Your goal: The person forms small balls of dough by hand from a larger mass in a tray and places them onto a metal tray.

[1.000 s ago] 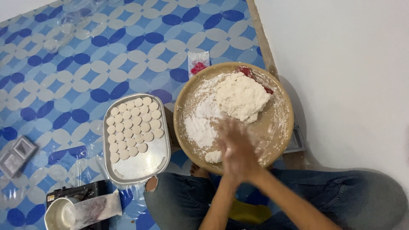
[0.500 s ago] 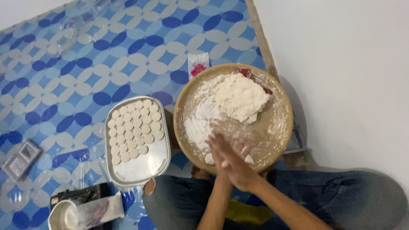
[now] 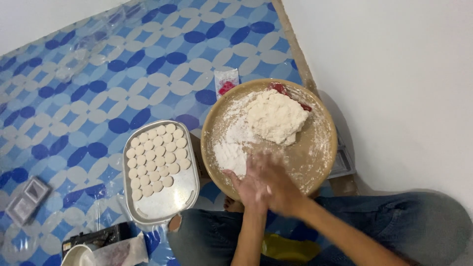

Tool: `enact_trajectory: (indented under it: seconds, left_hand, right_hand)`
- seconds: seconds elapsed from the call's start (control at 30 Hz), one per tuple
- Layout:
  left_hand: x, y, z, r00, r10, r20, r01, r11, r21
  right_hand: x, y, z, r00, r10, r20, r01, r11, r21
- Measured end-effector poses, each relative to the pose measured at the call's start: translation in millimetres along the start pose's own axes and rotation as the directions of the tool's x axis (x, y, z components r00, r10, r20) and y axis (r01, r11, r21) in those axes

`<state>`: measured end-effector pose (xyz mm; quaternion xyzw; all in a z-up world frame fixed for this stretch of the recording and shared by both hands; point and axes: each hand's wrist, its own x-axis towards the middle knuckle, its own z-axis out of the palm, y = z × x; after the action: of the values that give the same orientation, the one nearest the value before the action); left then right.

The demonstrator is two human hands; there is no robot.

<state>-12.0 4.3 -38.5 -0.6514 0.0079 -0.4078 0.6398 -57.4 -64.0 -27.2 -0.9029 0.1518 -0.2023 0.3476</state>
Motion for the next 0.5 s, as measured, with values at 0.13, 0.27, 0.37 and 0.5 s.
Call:
enact_trajectory:
  seconds: [0.13, 0.27, 0.37, 0.5]
  left_hand:
    - [10, 20, 19, 0.834, 0.143, -0.532, 0.247, 0.766, 0.593]
    - [12, 23, 25, 0.812, 0.189, -0.552, 0.230, 0.766, 0.601]
    - [9, 27, 32, 0.782, 0.244, -0.574, 0.212, 0.762, 0.612]
    - [5, -9, 19, 0.685, 0.314, -0.658, 0.432, 0.552, 0.713]
  right_hand:
    - [31, -15, -17, 0.973, 0.226, -0.047, -0.229, 0.968, -0.100]
    - [5, -89, -15, 0.994, 0.098, 0.051, -0.093, 0.991, -0.094]
    - [-17, -66, 3, 0.947, -0.291, 0.136, 0.298, 0.954, -0.037]
    - [8, -6, -17, 0.990, 0.063, 0.128, -0.037, 0.981, -0.193]
